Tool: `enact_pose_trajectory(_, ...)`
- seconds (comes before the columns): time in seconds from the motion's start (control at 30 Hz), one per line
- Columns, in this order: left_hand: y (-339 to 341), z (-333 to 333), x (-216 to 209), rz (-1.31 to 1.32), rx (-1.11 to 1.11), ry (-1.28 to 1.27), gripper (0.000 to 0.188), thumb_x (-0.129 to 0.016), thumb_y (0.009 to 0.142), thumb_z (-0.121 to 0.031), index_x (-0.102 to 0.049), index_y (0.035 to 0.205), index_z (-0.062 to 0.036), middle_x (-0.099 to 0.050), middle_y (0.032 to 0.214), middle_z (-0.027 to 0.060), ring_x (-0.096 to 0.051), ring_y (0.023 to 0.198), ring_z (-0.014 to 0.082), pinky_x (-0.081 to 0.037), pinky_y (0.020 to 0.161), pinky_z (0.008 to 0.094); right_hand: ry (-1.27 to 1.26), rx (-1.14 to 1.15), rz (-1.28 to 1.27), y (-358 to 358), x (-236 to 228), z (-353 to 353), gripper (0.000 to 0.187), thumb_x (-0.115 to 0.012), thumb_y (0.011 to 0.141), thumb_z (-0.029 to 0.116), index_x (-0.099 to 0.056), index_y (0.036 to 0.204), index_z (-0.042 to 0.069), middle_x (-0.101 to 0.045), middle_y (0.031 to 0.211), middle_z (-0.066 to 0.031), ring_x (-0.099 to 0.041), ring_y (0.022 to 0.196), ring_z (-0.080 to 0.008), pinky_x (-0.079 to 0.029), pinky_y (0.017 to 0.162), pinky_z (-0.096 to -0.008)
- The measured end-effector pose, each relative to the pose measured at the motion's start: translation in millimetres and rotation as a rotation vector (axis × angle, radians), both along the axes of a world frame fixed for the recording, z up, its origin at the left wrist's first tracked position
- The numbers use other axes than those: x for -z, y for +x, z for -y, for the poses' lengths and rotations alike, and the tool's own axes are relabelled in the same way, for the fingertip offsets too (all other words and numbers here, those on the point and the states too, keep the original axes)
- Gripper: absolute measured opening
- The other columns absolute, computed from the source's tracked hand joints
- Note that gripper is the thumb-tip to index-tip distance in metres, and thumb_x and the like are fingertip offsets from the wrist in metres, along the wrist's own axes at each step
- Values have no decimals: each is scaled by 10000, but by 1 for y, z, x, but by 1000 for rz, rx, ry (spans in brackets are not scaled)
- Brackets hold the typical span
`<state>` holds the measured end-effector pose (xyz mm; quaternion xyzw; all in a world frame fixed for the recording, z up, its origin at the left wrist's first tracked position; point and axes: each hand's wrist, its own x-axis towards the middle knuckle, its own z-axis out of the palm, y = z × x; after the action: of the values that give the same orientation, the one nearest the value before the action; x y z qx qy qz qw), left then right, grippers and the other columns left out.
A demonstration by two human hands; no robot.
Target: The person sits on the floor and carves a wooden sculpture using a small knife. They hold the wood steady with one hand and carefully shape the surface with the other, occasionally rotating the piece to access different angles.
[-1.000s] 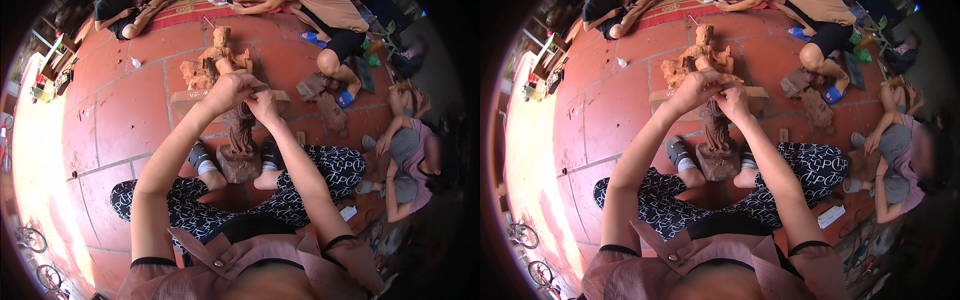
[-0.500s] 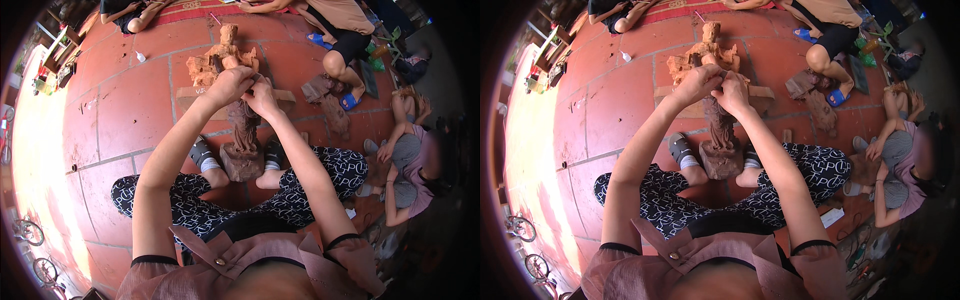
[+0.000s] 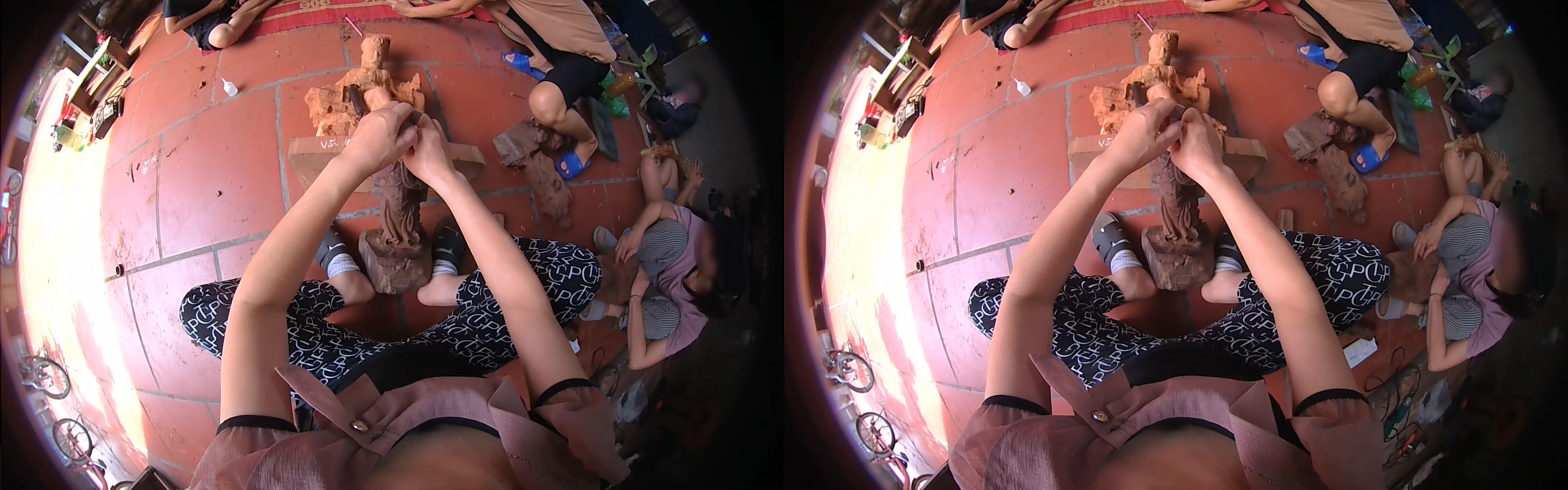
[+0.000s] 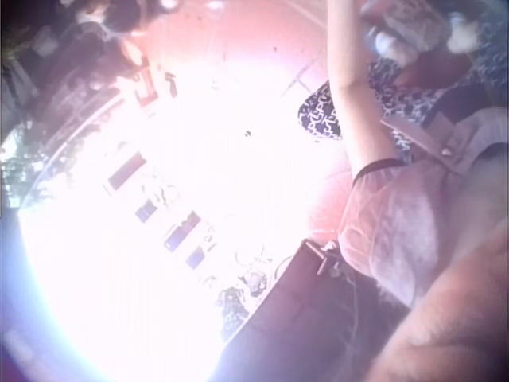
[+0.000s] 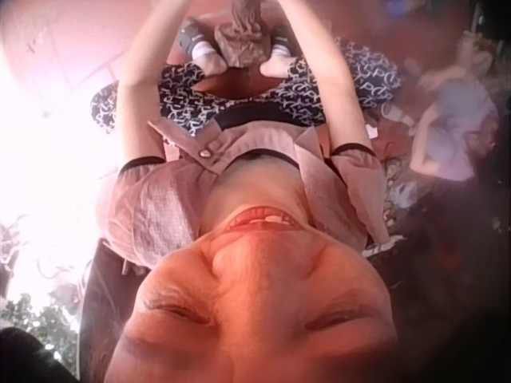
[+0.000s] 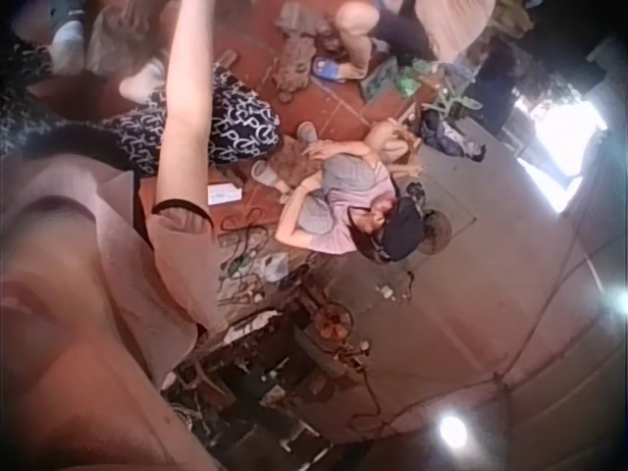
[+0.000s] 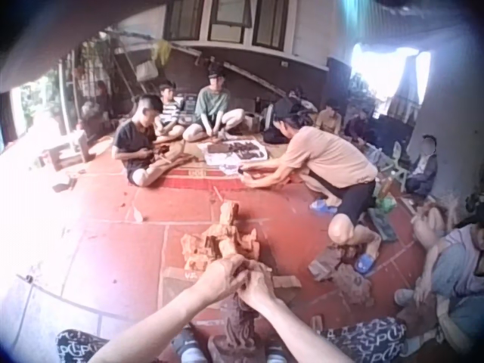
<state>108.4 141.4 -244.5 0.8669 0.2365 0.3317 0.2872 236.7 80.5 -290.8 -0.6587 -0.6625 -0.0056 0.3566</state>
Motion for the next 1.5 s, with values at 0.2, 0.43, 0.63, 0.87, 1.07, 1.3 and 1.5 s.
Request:
enact_pose_trajectory(0.2, 3, -9, 1, -44, -75, 8, 205, -548, 803, -149, -494, 871, 37, -546, 854, 259, -549, 819, 447, -447, 712, 467, -3, -26, -55, 2, -5, 0, 179, -661, 720, 109, -589, 872, 50, -560, 901, -116, -546, 905, -336, -446, 791, -440)
enact_pose_trajectory(0.43, 8, -9, -10, -161, -90, -41, 245, -533, 797, -169, -479, 877, 56, -561, 821, 286, -562, 834, 461, -445, 720, 497, -7, -111, -146, 9, 2, -7, 185, -674, 714, 106, -586, 866, 47, -561, 901, -124, -556, 900, -337, -446, 799, -438)
enact_pose_trajectory(0.63, 14, -10, 4, -159, -109, -24, 255, -537, 793, -173, -486, 843, 72, -569, 766, 283, -563, 808, 469, -451, 715, 493, 100, -84, -4, 3, 5, 0, 243, -660, 709, 35, -570, 934, 13, -530, 996, -133, -547, 912, -383, -463, 769, -444)
enact_pose_trajectory(0.87, 14, -14, -2, -132, -86, -17, 257, -540, 789, -173, -488, 843, 72, -550, 840, 291, -553, 838, 469, -450, 726, 483, 20, -60, -83, 2, -1, 0, 230, -655, 700, 28, -569, 914, 24, -520, 979, -142, -547, 909, -370, -461, 756, -446)
enact_pose_trajectory(1.07, 14, -8, 0, -123, -115, -34, 262, -539, 790, -173, -482, 846, 76, -541, 856, 296, -553, 854, 465, -449, 738, 479, 35, -60, 5, 1, -3, 3, 248, -648, 710, 32, -551, 938, 18, -511, 997, -155, -547, 920, -375, -464, 760, -449)
enact_pose_trajectory(1.3, 11, -8, 1, -142, -104, -61, 258, -551, 785, -175, -471, 859, 59, -547, 848, 282, -552, 842, 462, -446, 738, 484, 52, -61, 17, 0, -2, 6, 287, -663, 687, 44, -539, 946, 36, -508, 983, -144, -543, 906, -362, -459, 760, -443)
enact_pose_trajectory(1.5, 17, -11, 2, -74, -90, 28, 243, -544, 789, -164, -470, 849, 59, -545, 830, 284, -553, 823, 464, -445, 716, 493, 75, 0, -13, -3, -1, 4, 325, -678, 685, 60, -512, 964, 33, -484, 1010, -140, -551, 908, -359, -468, 752, -448)
